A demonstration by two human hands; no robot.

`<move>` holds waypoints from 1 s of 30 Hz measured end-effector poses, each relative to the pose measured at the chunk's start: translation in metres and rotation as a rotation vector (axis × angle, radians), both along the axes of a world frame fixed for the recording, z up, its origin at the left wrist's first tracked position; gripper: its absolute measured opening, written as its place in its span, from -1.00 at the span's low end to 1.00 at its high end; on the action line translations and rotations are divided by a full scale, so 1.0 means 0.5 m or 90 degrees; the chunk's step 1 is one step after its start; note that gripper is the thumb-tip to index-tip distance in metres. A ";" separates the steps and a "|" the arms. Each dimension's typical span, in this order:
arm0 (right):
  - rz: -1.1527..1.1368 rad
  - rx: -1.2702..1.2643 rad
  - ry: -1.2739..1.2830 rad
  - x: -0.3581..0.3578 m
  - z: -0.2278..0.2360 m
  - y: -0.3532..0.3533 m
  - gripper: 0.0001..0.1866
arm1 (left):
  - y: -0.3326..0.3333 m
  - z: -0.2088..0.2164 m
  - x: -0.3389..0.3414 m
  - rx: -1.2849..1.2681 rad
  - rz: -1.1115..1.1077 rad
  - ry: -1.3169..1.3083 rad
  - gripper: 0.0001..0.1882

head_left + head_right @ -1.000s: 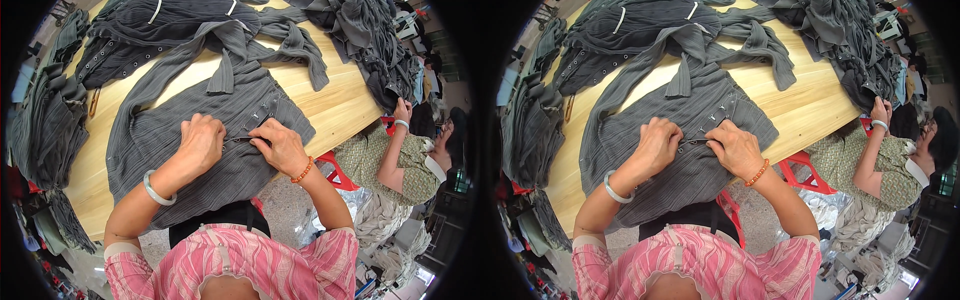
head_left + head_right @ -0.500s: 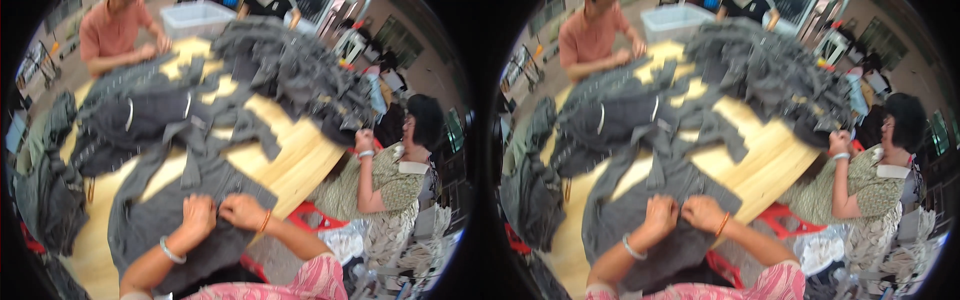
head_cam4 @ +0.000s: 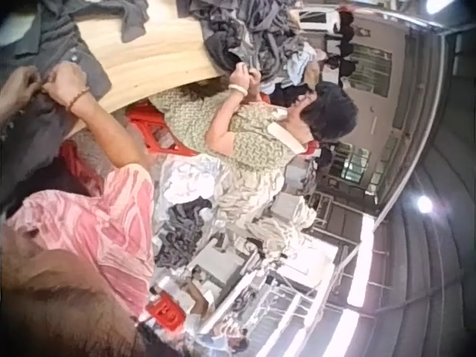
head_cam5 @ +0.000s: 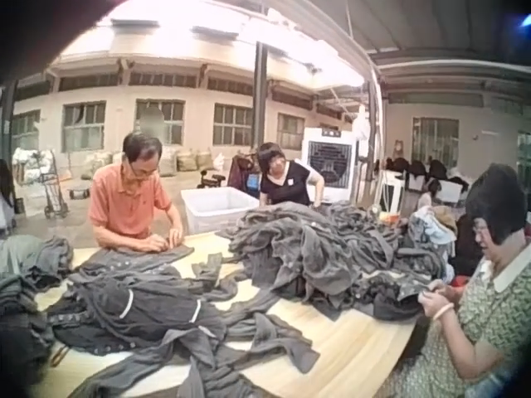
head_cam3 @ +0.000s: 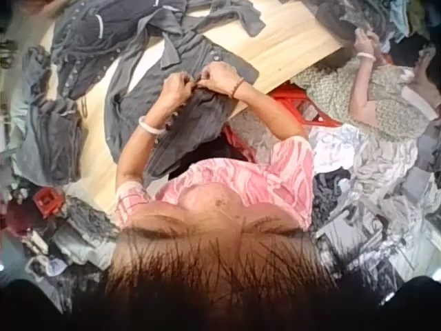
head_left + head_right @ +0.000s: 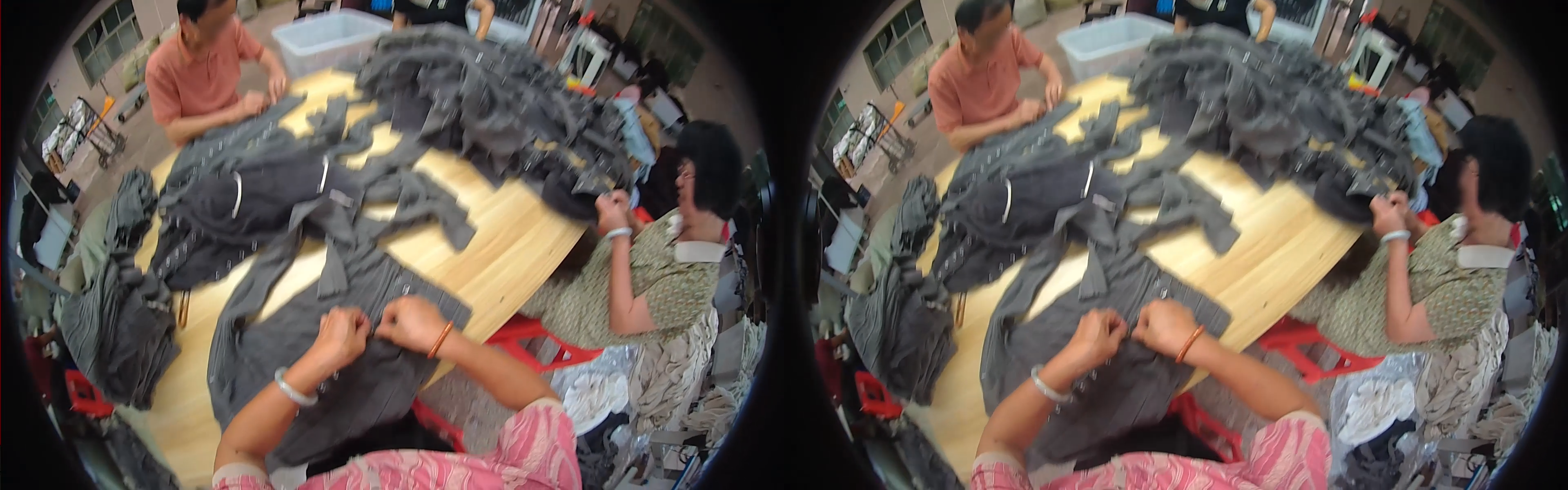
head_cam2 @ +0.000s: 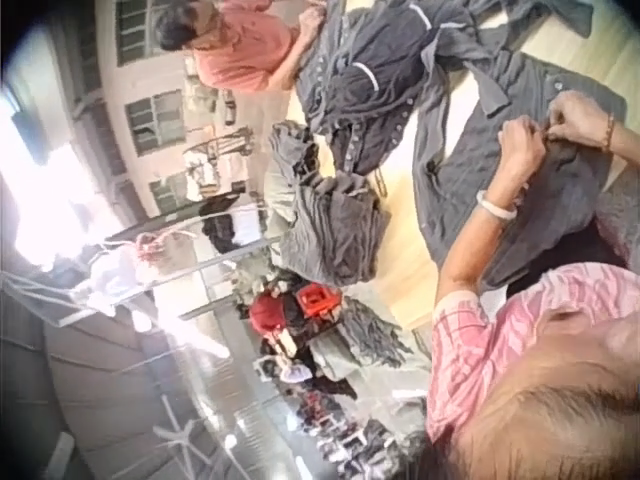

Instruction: Fasten the hooks and eyes on a series of grey garments and stack them on a workbench.

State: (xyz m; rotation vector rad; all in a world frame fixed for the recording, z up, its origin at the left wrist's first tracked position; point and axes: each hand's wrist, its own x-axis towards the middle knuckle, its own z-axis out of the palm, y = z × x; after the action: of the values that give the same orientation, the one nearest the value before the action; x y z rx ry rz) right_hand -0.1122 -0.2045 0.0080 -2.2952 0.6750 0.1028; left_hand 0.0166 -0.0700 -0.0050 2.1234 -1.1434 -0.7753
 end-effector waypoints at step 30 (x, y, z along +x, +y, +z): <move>-0.039 -0.046 -0.127 -0.037 -0.024 -0.024 -0.79 | -0.063 0.011 -0.019 -0.017 -0.008 0.023 -0.88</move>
State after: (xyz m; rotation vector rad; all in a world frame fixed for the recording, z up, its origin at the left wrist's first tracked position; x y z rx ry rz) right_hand -0.1308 -0.2167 -0.0040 -2.3133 0.6535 -0.1792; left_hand 0.0071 -0.1016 0.0005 2.0742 -1.1423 -0.7977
